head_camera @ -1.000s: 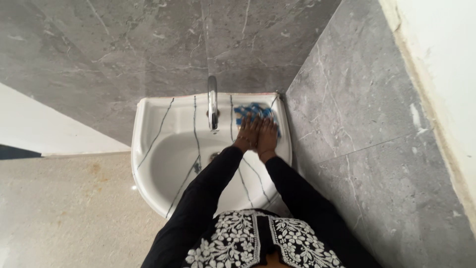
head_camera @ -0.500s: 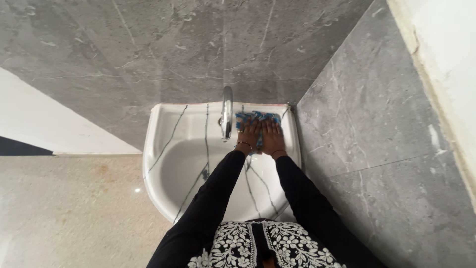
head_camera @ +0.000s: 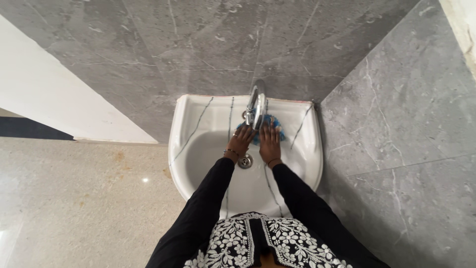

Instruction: The person wipes a white bathroom sink with a blue patterned cloth. They scrub the basin, faucet, and surrounding surfaces repeatedly, rinsing the cloth under running water and wringing it out multiple times throughout the process.

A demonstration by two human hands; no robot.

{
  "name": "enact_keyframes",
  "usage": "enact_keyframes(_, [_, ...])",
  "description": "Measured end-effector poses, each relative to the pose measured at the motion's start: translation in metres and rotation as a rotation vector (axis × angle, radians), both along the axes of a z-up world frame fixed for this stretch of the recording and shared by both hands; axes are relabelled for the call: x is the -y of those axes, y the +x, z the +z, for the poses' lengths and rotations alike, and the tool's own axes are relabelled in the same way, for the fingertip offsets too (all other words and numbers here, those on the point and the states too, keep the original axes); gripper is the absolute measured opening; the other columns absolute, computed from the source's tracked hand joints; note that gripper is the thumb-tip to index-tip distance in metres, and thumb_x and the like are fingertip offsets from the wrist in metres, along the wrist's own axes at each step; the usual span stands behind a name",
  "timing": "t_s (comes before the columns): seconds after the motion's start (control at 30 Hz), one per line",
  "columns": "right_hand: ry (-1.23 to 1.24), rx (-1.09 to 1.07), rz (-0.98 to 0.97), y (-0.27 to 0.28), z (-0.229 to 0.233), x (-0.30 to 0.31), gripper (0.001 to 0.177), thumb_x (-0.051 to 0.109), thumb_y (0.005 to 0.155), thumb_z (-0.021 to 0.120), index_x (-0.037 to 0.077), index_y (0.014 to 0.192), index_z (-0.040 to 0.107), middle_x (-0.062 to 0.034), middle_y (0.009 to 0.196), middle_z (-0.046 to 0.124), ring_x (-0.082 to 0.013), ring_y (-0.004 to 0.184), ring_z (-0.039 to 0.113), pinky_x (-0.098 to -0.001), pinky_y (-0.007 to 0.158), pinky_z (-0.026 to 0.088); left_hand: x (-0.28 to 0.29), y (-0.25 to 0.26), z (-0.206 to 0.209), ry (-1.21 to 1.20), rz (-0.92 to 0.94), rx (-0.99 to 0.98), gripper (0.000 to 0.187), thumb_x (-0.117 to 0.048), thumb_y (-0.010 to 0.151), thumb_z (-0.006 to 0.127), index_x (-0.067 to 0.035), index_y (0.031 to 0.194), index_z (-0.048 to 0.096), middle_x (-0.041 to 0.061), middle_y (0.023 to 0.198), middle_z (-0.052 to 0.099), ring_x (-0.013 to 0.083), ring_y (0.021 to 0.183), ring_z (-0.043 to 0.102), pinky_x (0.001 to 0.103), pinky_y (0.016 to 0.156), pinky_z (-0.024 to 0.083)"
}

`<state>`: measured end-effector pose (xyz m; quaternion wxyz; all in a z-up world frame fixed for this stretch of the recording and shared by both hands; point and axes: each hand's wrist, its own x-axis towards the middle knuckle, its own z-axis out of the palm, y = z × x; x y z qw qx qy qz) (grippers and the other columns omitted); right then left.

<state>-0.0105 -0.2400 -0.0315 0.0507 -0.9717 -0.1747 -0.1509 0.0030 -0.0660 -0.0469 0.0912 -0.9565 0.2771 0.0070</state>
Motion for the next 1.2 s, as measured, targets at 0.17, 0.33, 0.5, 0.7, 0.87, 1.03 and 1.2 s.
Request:
enact_keyframes(0.17, [0.066, -0.118, -0.054, -0.015, -0.012, -0.064, 0.083, -0.002, 0.086, 0.056, 0.005, 0.162, 0.026, -0.0178, 0.165, 0.028, -0.0415, 0.153, 0.014, -0.0534, 0.125, 0.016, -0.060, -0.013, 0.022, 0.030, 0.081, 0.016, 0.101, -0.043, 0.093, 0.068, -0.029, 0.163, -0.003, 0.007, 0.173, 0.002, 0.0338, 0.157, 0.007, 0.050, 0.126, 0.012])
enact_keyframes(0.33, [0.043, -0.126, 0.011, -0.014, -0.001, -0.125, 0.087, -0.004, 0.085, 0.057, 0.006, 0.163, 0.020, -0.0152, 0.170, 0.018, -0.0398, 0.157, 0.006, -0.0546, 0.127, 0.012, -0.116, -0.015, 0.039, 0.066, 0.273, -0.162, 0.104, -0.043, 0.094, 0.069, -0.029, 0.164, -0.007, 0.011, 0.174, -0.004, 0.0377, 0.158, 0.001, 0.051, 0.127, 0.010])
enact_keyframes(0.5, [-0.028, -0.418, 0.077, 0.026, 0.023, -0.185, 0.095, 0.013, 0.083, 0.071, 0.014, 0.162, 0.019, -0.0104, 0.171, 0.013, -0.0375, 0.159, 0.003, -0.0498, 0.130, 0.009, -0.150, -0.005, 0.021, 0.010, 0.443, 0.046, 0.087, -0.032, 0.099, 0.062, -0.024, 0.168, 0.009, 0.018, 0.175, 0.007, 0.0350, 0.159, 0.011, 0.044, 0.118, 0.018])
enact_keyframes(0.7, [0.012, -0.314, 0.316, 0.031, 0.011, -0.213, 0.091, 0.021, 0.085, 0.073, 0.010, 0.160, 0.024, -0.0135, 0.170, 0.014, -0.0373, 0.157, 0.008, -0.0520, 0.127, 0.010, -0.143, -0.027, 0.001, 0.228, 0.521, 0.091, 0.079, -0.041, 0.103, 0.049, -0.002, 0.162, 0.015, 0.016, 0.169, 0.017, 0.0312, 0.157, 0.017, 0.047, 0.127, 0.009])
enact_keyframes(0.87, [-0.060, -0.272, 0.329, 0.019, 0.000, -0.200, 0.085, 0.017, 0.089, 0.069, 0.012, 0.163, 0.025, -0.0111, 0.172, 0.016, -0.0334, 0.160, 0.010, -0.0493, 0.129, 0.011, -0.133, -0.051, 0.011, 0.164, 0.539, -0.063, 0.098, -0.049, 0.097, 0.062, 0.000, 0.164, 0.010, 0.020, 0.169, 0.018, 0.0339, 0.156, 0.014, 0.049, 0.127, 0.005])
enact_keyframes(1.03, [0.086, -0.329, 0.311, 0.017, -0.004, -0.200, 0.082, 0.023, 0.092, 0.065, 0.009, 0.161, 0.022, -0.0138, 0.169, 0.015, -0.0349, 0.157, 0.009, -0.0510, 0.126, 0.009, -0.126, -0.033, 0.036, 0.189, 0.588, -0.273, 0.137, -0.066, 0.076, 0.081, 0.001, 0.163, -0.002, 0.021, 0.172, 0.003, 0.0397, 0.157, -0.001, 0.050, 0.125, 0.000])
enact_keyframes(1.2, [0.062, -0.296, 0.254, 0.050, 0.005, -0.196, 0.084, 0.025, 0.092, 0.065, 0.009, 0.162, 0.020, -0.0130, 0.169, 0.017, -0.0352, 0.157, 0.010, -0.0501, 0.127, 0.012, -0.131, -0.002, 0.066, 0.136, 0.528, -0.439, 0.151, -0.074, 0.067, 0.083, -0.006, 0.165, -0.009, 0.018, 0.172, -0.005, 0.0403, 0.158, -0.005, 0.052, 0.126, -0.003])
